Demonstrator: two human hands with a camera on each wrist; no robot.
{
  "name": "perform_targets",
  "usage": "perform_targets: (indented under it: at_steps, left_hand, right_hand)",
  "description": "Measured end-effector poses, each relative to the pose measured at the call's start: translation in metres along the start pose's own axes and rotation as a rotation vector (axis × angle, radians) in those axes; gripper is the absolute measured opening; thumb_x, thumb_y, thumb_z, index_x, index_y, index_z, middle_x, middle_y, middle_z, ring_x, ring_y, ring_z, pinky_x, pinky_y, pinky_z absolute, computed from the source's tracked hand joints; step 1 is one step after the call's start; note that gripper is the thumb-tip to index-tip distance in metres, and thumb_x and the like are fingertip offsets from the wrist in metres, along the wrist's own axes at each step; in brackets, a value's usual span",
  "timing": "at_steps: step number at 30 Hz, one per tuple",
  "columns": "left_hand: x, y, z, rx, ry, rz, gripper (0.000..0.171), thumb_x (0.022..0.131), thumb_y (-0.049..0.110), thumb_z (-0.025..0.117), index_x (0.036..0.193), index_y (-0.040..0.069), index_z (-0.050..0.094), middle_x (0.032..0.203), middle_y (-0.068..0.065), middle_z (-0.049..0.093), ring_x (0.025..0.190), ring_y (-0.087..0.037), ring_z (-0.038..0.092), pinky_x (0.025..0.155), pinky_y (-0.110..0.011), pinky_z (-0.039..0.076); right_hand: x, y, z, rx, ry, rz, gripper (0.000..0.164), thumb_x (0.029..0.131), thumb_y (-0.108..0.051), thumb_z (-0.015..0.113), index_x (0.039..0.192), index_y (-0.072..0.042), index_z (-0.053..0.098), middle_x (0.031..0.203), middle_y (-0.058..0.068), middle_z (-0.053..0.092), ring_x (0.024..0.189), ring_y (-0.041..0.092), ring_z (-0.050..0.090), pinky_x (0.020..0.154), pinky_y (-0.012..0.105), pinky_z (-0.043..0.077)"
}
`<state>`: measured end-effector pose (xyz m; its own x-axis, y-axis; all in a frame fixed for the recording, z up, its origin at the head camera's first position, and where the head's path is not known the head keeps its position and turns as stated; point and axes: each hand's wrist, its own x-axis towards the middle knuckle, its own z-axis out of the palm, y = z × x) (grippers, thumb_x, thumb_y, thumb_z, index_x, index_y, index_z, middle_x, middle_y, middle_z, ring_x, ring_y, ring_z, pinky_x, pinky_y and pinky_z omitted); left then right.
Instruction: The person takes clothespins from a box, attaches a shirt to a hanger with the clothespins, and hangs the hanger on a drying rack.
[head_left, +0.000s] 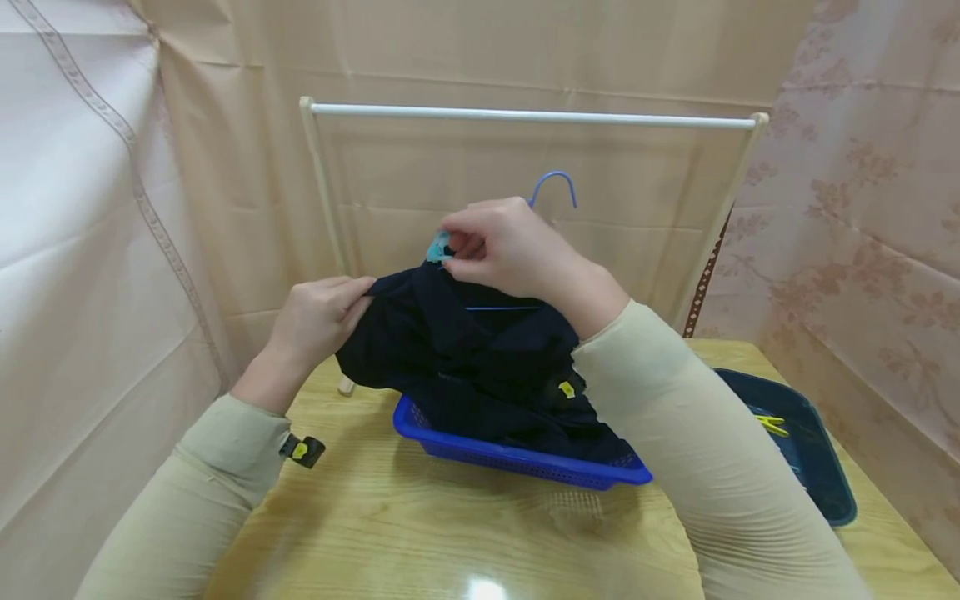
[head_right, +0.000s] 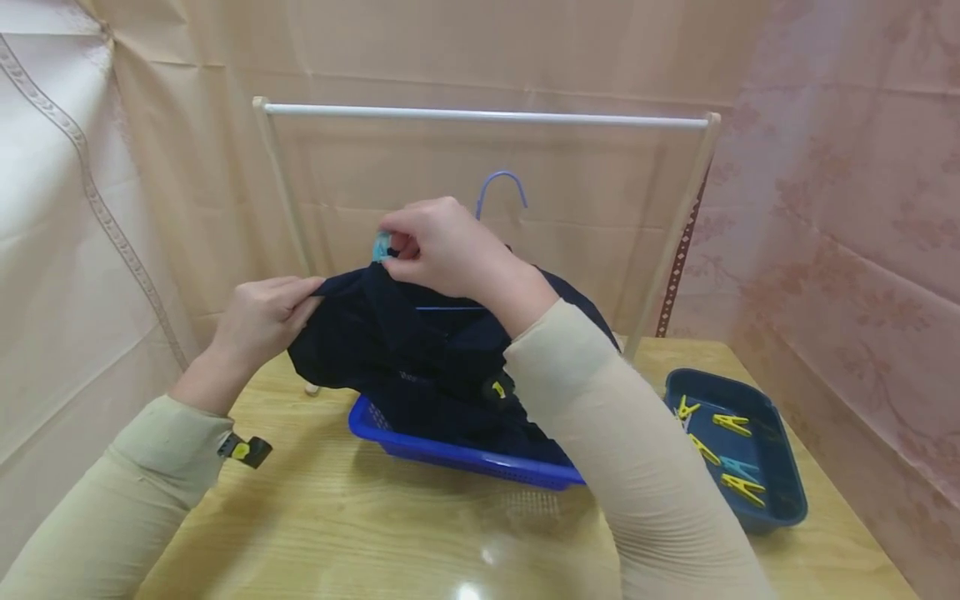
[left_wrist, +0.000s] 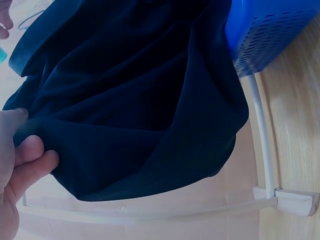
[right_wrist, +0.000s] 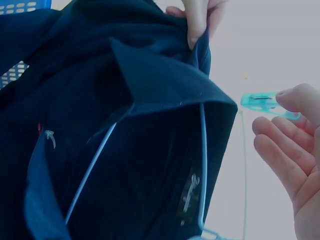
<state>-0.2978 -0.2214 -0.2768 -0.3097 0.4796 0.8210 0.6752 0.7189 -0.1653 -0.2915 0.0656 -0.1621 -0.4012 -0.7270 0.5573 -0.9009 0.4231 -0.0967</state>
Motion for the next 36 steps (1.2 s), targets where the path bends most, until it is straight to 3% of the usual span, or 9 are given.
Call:
perform_targets:
  at_steps: [11, 20, 26, 36]
  left_hand:
    - [0.001, 0.000, 0.002, -0.006, 0.021, 0.017, 0.019, 0.085, 0.001, 0.078, 0.103, -0.005, 0.075, 0.088, -0.019, 0.075, 0.076, -0.036, 0.073, 0.068, -0.051, 0.061]
    - [0.002, 0.000, 0.000, -0.014, 0.010, 0.010, 0.020, 0.086, -0.001, 0.078, 0.105, -0.005, 0.074, 0.089, -0.020, 0.075, 0.077, -0.035, 0.074, 0.069, -0.050, 0.061]
    - [0.002, 0.001, -0.001, -0.015, 0.002, 0.003, 0.019, 0.086, 0.000, 0.078, 0.105, -0.004, 0.075, 0.089, -0.019, 0.075, 0.077, -0.035, 0.074, 0.070, -0.050, 0.061]
    - [0.001, 0.001, -0.002, -0.001, 0.019, 0.059, 0.020, 0.085, -0.001, 0.080, 0.103, -0.006, 0.073, 0.088, -0.020, 0.074, 0.075, -0.036, 0.074, 0.066, -0.049, 0.061]
  right_hand:
    - [0.017, -0.012, 0.014, -0.055, -0.083, -0.037, 0.013, 0.094, -0.010, 0.071, 0.105, -0.003, 0.072, 0.095, 0.004, 0.071, 0.082, 0.013, 0.067, 0.078, 0.020, 0.056]
    - [0.024, -0.021, 0.025, -0.130, -0.196, 0.004, 0.009, 0.098, -0.013, 0.068, 0.101, -0.005, 0.070, 0.082, 0.003, 0.058, 0.074, 0.017, 0.053, 0.069, 0.023, 0.048]
    - [0.026, -0.024, 0.026, -0.199, -0.285, 0.065, 0.015, 0.101, -0.018, 0.066, 0.090, -0.007, 0.062, 0.079, 0.004, 0.052, 0.073, 0.019, 0.051, 0.068, 0.026, 0.045]
    - [0.029, -0.031, 0.024, -0.299, -0.388, 0.139, 0.015, 0.102, -0.021, 0.065, 0.104, -0.007, 0.071, 0.093, 0.003, 0.066, 0.080, 0.018, 0.059, 0.079, 0.026, 0.054]
